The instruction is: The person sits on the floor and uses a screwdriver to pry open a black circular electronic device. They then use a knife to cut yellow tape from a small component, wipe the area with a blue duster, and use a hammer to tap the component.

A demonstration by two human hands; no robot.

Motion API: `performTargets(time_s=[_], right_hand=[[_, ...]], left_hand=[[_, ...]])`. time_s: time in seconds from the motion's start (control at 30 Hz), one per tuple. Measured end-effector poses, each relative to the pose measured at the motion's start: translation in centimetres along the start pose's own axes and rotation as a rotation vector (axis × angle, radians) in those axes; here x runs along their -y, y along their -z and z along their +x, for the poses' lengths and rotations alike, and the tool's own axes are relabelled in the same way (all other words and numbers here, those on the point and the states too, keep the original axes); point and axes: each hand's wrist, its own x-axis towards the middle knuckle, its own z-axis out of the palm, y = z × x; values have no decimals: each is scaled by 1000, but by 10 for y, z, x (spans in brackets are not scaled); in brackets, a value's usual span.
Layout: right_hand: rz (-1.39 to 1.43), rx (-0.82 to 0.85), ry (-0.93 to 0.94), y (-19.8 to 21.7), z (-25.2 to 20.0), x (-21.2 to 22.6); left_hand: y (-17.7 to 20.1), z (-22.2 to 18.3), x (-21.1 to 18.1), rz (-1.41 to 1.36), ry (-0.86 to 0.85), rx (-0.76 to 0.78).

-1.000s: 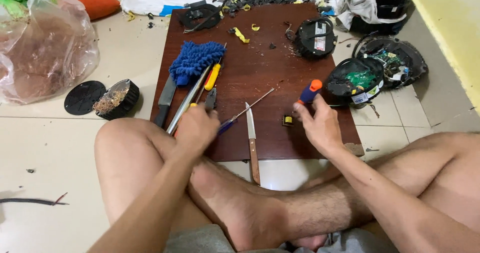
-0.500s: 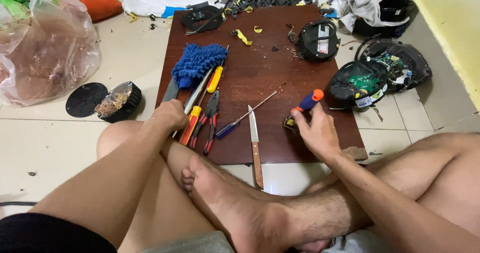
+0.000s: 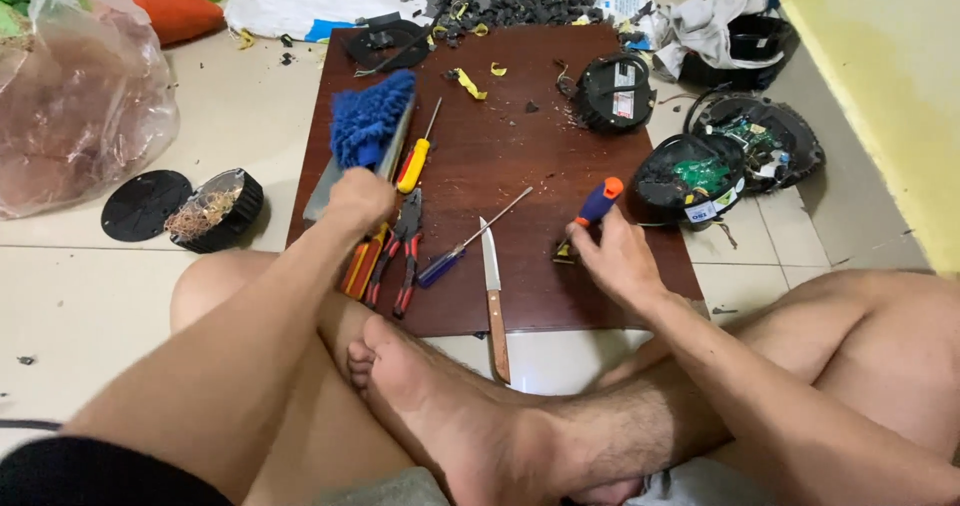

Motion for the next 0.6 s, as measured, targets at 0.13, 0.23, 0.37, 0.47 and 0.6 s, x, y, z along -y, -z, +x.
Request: performTargets(time_s=[0.13,0.23,0.37,0.47,0.6], right_hand=[[-1,29,-1,5,-1,3],[14,49,8,10,-5,10],[22,47,45,14,-4,9],[18,38,-3,13,-4,6],[13,77,-31,16,-4,7]], left_hand=[[24,-77,-55,-654,158,-23],[13,-126,-52,-1060,217,36],[10,-195,-46,-1238,290,209],[10,-221,-40,-1386,372,392],[2,-222,-44,-1379,341,435]])
